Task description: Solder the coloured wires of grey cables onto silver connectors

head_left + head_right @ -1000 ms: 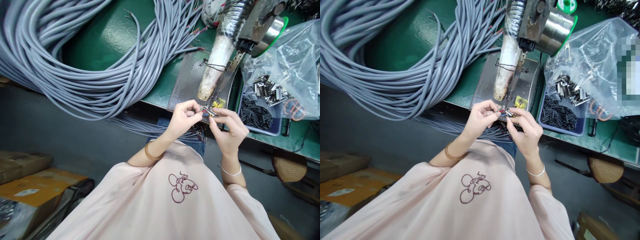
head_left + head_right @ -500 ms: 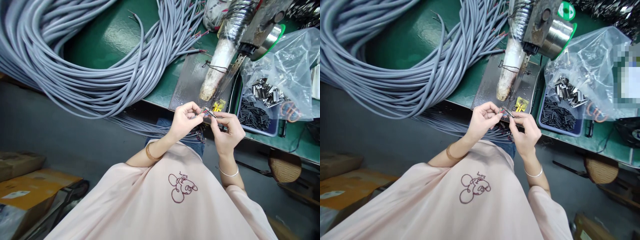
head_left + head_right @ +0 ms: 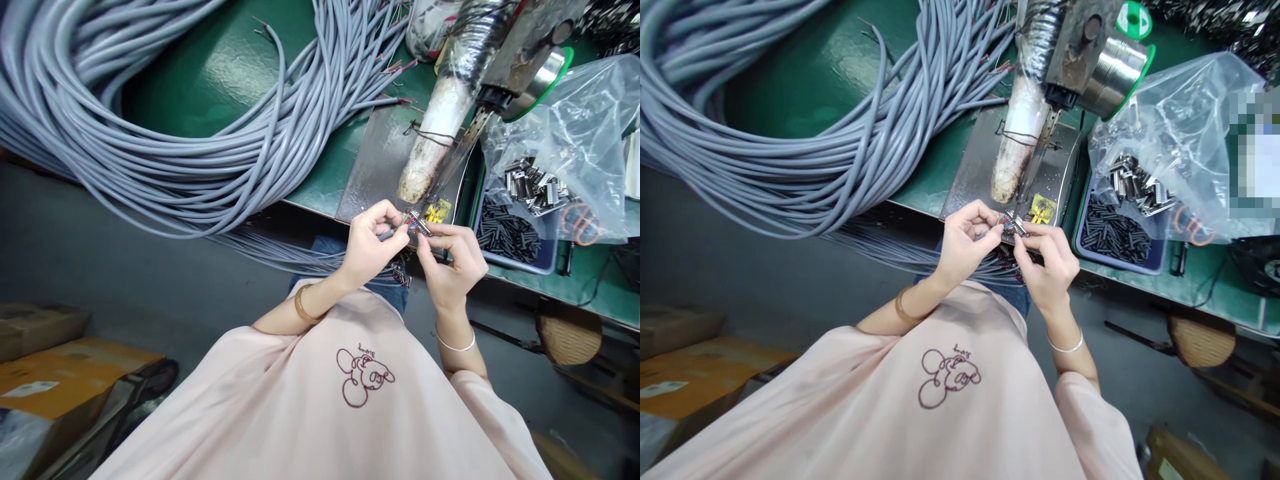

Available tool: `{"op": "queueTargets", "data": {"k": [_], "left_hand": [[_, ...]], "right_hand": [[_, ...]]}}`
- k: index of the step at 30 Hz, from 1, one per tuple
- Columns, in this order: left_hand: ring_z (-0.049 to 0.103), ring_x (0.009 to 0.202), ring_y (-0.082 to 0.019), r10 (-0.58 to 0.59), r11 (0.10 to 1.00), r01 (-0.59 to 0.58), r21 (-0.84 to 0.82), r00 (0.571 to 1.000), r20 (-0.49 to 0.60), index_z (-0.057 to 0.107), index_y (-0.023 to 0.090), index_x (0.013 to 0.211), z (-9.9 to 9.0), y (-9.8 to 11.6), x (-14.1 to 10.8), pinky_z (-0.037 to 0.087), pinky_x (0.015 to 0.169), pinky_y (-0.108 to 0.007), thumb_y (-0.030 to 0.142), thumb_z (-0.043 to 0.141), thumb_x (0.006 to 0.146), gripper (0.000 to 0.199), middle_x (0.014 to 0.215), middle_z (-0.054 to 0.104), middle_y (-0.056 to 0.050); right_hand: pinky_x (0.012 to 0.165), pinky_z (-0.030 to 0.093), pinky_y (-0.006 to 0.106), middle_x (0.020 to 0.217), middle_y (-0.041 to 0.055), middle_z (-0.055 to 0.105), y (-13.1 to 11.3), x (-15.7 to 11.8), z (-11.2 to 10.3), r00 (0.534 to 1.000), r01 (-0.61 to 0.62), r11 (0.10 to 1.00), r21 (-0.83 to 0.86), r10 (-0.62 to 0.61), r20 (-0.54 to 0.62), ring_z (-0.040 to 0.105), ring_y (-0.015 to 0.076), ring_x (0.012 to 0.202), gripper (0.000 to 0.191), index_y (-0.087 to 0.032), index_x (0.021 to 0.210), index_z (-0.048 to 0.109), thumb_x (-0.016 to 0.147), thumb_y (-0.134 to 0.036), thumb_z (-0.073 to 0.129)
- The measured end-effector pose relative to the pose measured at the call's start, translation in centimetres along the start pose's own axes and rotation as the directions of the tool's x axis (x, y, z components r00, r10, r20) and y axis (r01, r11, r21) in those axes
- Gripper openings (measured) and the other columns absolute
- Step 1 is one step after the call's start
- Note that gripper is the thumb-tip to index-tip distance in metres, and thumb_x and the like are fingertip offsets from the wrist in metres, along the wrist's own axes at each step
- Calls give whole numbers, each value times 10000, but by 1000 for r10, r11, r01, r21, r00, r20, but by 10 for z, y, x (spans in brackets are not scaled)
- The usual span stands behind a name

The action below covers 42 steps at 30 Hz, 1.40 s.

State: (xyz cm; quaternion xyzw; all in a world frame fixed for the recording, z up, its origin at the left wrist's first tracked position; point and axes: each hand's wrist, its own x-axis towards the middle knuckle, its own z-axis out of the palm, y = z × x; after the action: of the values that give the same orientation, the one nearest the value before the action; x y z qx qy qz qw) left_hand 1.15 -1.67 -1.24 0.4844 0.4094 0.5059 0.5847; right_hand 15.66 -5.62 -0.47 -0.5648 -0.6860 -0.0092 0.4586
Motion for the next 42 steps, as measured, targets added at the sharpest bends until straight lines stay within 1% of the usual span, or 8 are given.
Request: {"op": "queueTargets", "data": {"k": [18, 27, 30, 32, 34, 36, 39, 42], "left_hand": [[506, 635, -56, 40, 999, -39, 11, 999, -37, 525, 168, 714, 4, 5, 0, 437, 578, -165, 151, 650, 783, 144, 741, 555, 21], [525, 641, -63, -47, 998, 47, -52, 999, -5, 497, 171, 694, 2, 6, 2, 440, 586, -174, 136, 666, 743, 179, 717, 551, 26], [492, 607, -56, -82, 995, 83, -47, 996, 20, 486, 171, 684, 1, 2, 2, 404, 553, -172, 120, 658, 731, 185, 697, 536, 30], [466, 584, -50, -94, 995, 96, -38, 995, 28, 488, 168, 675, 0, -1, 2, 375, 528, -168, 112, 655, 722, 182, 679, 523, 33], [454, 577, -49, -103, 994, 104, -34, 994, 29, 491, 167, 666, 0, -2, 1, 361, 518, -165, 111, 657, 712, 181, 667, 516, 33], [457, 580, -50, -109, 993, 110, -44, 994, 23, 493, 167, 661, 0, -2, 0, 361, 517, -163, 115, 664, 703, 184, 661, 514, 32], [474, 590, -52, -110, 992, 110, -69, 994, 10, 498, 167, 663, -2, -1, -1, 379, 529, -162, 120, 674, 694, 185, 666, 524, 32], [497, 605, -54, -108, 991, 108, -79, 994, 13, 499, 168, 675, -2, -1, 0, 407, 557, -166, 133, 679, 711, 187, 680, 538, 31]], "right_hand": [[704, 588, 280, 908, -8, 747, -1, 4, 3, 995, 80, 995, -54, -82, -52, 728, 147, 816, 148, -246, 828, 667, 805, -159, 785], [668, 591, 254, 979, 10, 780, 4, -8, 4, 977, 202, 965, -169, -211, -37, 749, 148, 806, 161, -249, 838, 614, 823, -181, 758], [643, 584, 252, 935, 2, 783, 6, -11, 2, 991, 120, 992, -41, -122, -49, 752, 144, 779, 102, -237, 885, 622, 876, -159, 687], [519, 527, 253, 752, -34, 731, 8, -11, -1, 988, 50, 994, 94, -35, -153, 688, 120, 584, 67, -238, 895, 651, 916, -178, 631], [397, 419, 264, 588, -73, 594, 10, -9, -5, 940, 58, 978, 201, 15, -342, 522, 96, 391, 72, -258, 954, 677, 928, -231, 616], [368, 403, 278, 608, -77, 583, 12, -7, -9, 886, 93, 971, 220, 20, -464, 480, 97, 353, 190, -285, 1110, 655, 927, -253, 614], [629, 637, 368, 825, -35, 740, 12, -8, -12, 927, 39, 991, 128, 12, -374, 693, 145, 549, 301, -287, 1223, 595, 942, -181, 587], [931, 647, 438, 909, -20, 783, 8, -12, -11, 983, 44, 999, -31, -49, -174, 774, 180, 811, 195, -251, 1056, 650, 893, -147, 671]]}}
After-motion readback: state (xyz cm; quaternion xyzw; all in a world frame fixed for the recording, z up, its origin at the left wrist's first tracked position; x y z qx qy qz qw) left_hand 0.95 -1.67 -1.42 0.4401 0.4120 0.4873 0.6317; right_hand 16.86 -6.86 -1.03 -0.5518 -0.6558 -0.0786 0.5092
